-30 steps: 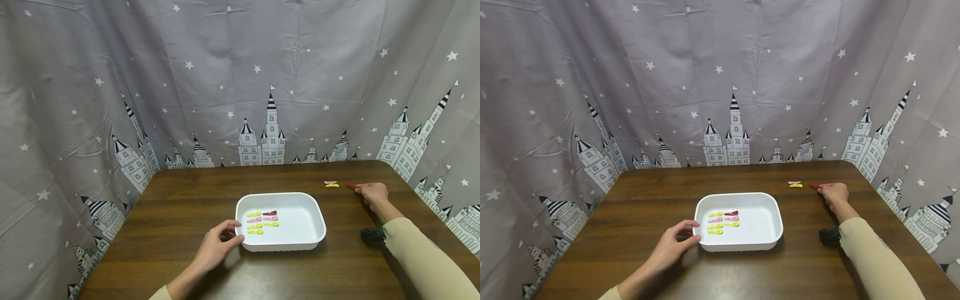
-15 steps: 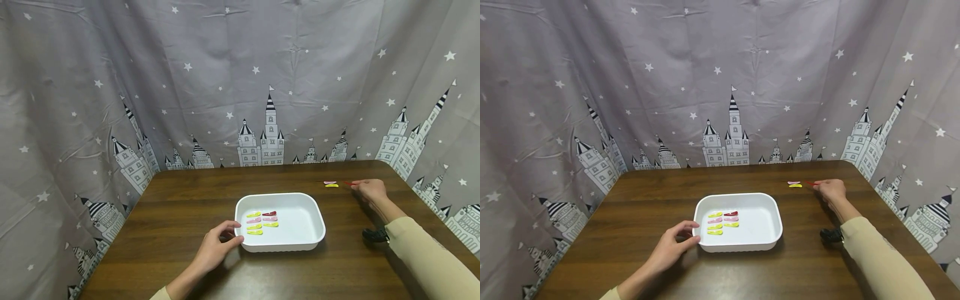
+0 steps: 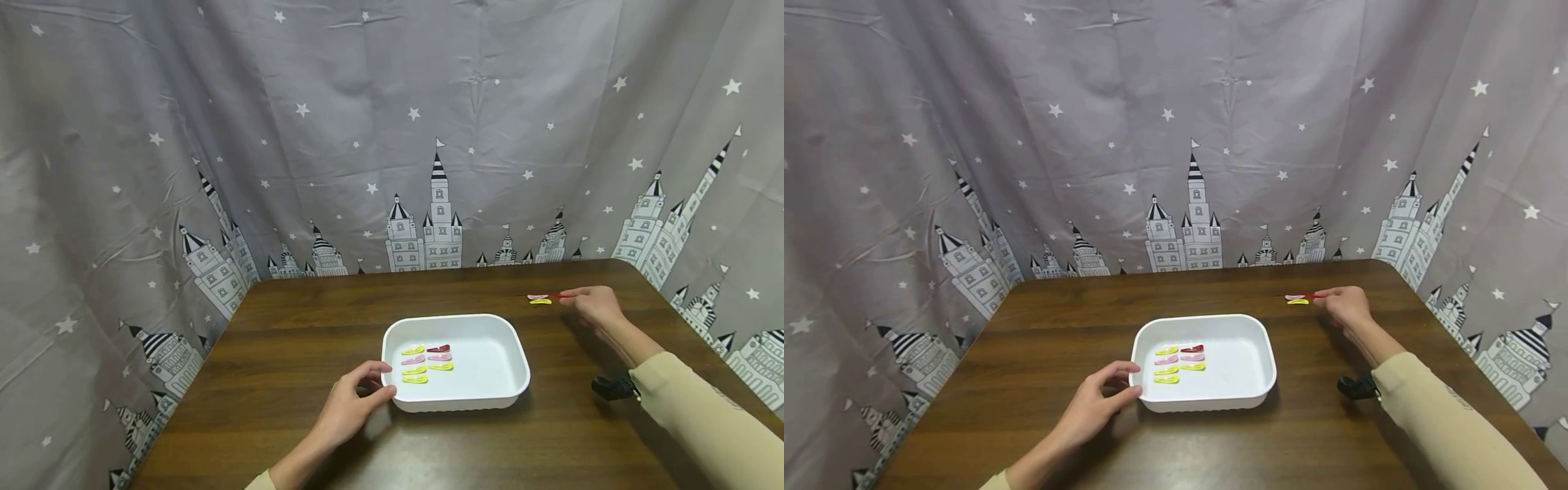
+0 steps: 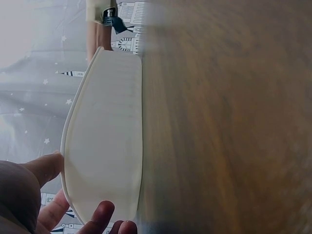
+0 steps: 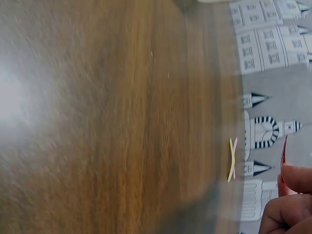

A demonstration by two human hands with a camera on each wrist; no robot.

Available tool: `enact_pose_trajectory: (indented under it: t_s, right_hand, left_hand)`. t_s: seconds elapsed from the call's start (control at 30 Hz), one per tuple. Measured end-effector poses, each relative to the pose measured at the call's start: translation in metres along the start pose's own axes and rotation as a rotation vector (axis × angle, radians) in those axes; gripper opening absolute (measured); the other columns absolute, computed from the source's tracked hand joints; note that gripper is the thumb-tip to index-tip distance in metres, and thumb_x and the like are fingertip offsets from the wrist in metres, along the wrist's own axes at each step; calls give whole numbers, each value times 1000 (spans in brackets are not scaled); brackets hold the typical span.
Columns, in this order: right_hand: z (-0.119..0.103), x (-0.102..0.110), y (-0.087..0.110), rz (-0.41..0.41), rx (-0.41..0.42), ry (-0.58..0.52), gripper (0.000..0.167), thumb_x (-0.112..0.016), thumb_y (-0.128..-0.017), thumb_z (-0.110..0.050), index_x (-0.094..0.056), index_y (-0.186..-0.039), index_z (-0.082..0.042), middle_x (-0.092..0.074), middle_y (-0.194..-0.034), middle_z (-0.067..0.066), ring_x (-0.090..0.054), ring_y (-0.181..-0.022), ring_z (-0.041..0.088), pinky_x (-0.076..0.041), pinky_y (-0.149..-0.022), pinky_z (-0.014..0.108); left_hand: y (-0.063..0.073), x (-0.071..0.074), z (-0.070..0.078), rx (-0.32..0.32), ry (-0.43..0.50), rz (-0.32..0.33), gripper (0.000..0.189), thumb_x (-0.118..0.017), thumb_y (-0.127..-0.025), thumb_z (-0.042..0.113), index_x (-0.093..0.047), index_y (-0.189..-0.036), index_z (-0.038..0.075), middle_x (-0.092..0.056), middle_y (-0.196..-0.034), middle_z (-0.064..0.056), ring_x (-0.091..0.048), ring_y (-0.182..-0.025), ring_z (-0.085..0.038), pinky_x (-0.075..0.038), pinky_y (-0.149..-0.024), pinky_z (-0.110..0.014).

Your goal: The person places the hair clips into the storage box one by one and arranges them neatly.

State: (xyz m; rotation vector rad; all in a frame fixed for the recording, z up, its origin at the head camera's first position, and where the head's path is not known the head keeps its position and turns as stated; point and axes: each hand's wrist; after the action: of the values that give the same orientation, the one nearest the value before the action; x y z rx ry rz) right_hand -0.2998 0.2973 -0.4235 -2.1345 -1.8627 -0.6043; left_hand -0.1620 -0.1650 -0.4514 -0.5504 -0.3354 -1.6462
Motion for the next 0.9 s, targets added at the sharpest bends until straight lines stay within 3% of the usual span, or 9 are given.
enact_pose_trajectory:
  t_s: [0.33,0.57,0.9]
  right_hand:
    - [-14,-10,15,-63,55,2,39,-64,-93,-8,-62,-124,14,-58,-68,-9,-34,-41,6,-34,-42,26]
    - [-27,-19,26,-92,43,4,40,-65,-94,-11,-62,-127,11,-43,-55,-10,-31,-40,7,-30,-40,26]
    - [-52,-36,47,-116,64,3,37,-67,-93,-13,-65,-124,6,-37,-52,-9,-31,-41,9,-28,-41,27]
  left_hand:
    - [-1,-2,-1,3,8,9,33,-79,-87,32,-69,-115,18,-70,-96,3,-65,-90,-18,-48,-79,-29]
    - [-1,-2,-2,5,10,10,33,-80,-86,32,-69,-114,19,-70,-96,3,-65,-90,-18,-48,-79,-30]
    - [-2,-2,-1,3,13,11,33,-80,-86,33,-69,-115,18,-70,-96,3,-65,-90,-18,-48,-79,-29]
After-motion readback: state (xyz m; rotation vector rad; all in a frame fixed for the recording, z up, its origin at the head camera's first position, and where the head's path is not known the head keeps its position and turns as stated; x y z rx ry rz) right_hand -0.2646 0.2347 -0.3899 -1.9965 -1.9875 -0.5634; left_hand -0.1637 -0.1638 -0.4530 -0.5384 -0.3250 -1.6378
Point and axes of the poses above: each hand's wrist, its own y-axis away from the middle knuckle, its own x-axis out of the back of the hand, z = x × y
